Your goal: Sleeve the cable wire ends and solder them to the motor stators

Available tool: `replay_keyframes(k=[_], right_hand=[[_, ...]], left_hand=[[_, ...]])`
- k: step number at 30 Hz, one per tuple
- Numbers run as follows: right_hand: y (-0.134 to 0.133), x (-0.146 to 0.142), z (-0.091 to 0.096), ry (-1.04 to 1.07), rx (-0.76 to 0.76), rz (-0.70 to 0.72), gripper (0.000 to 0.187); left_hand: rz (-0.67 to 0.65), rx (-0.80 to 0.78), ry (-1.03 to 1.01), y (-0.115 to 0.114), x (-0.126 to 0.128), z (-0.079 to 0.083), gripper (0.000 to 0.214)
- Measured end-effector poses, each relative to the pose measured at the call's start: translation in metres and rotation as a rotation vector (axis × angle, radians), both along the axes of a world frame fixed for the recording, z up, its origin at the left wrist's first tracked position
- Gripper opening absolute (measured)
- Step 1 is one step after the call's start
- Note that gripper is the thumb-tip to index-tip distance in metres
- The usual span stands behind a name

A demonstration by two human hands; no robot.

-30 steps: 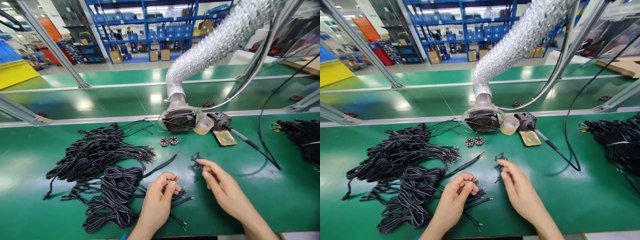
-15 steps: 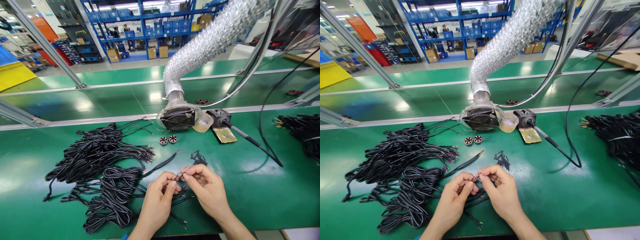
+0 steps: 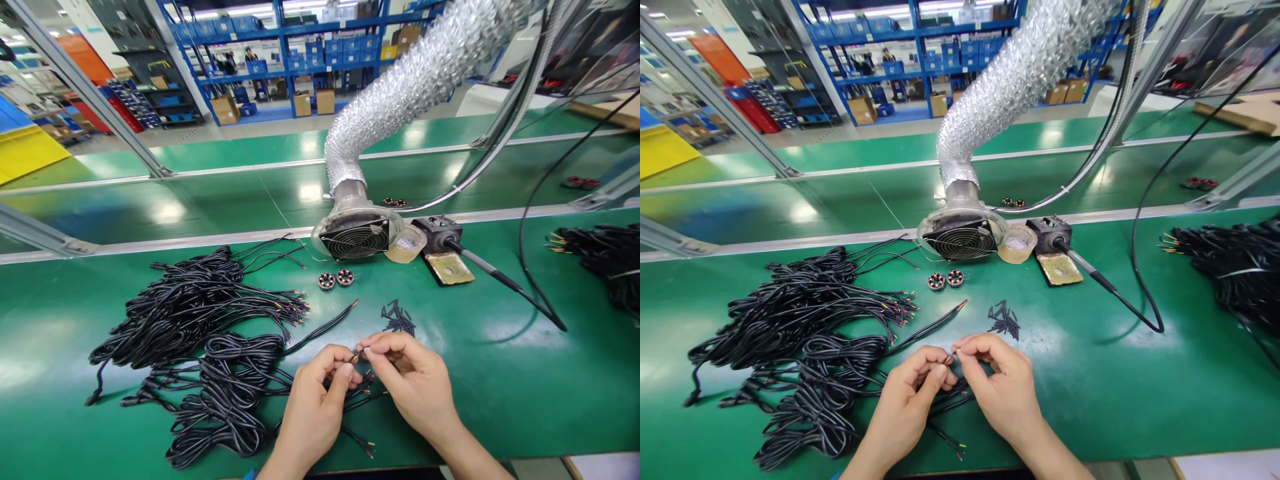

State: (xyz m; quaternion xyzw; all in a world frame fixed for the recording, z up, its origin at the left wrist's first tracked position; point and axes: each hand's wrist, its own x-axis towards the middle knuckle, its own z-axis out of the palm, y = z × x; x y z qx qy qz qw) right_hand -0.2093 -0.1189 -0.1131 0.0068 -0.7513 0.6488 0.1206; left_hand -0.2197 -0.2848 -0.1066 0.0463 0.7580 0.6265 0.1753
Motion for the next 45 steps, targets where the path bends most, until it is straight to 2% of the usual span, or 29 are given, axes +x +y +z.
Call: replay_keyframes(k=[4,8,10,14,18,21,24,26,32,36,38,40,45], right_hand=[[0.002,0.0,0.001,-0.035,0.082,0.014,0.003],[-0.002,-0.002,0.002,-0.221,0.026,0.141,0.004],[0.001,-0.003,0.006,-0.233,0.081,0.194,0.006],[0.03,-0.007,0.022,-0.194,0.321,0.277,0.012],[0.063,-0.012,0.029,-0.072,0.742,0.29,0.01],[0.064,-0.013,0.021,-0.063,0.972,0.381,0.017],[0.055,-0.012,0.014,-0.079,1.055,0.419,0.024],[0.051,-0.012,0.014,-0.084,0.969,0.41,0.023],[0.039,-0.015,0.023,-0.096,0.471,0.324,0.021],[0.022,-0.014,0.017,-0.232,0.067,0.244,0.014],[0.016,-0.013,0.013,-0.283,-0.071,0.224,0.016],[0.013,-0.012,0.01,-0.284,-0.094,0.196,0.016],[0.013,-0.012,0.008,-0.263,-0.02,0.187,0.014]], left_hand=[[-0.008,-0.001,0.0,0.0,0.001,0.001,0.015],[-0.009,0.026,0.004,0.0,0.002,0.0,0.01],[-0.001,0.039,0.0,0.0,0.002,0.0,0.006],[-0.008,0.033,-0.026,0.0,0.002,-0.001,0.005],[0.002,-0.006,-0.032,0.001,0.001,-0.001,0.009],[0.01,-0.029,-0.022,0.002,0.002,-0.001,0.011],[-0.004,-0.027,-0.007,0.001,0.004,-0.001,0.013],[-0.009,-0.029,-0.001,0.001,0.004,-0.001,0.014],[-0.028,-0.055,0.014,0.001,0.003,0.0,0.016],[-0.034,-0.069,0.011,0.001,0.003,0.002,0.016],[-0.044,-0.072,0.015,0.001,0.003,0.002,0.017],[-0.054,-0.071,0.019,0.0,0.003,0.002,0.017],[-0.053,-0.066,0.012,-0.001,0.004,0.002,0.018]])
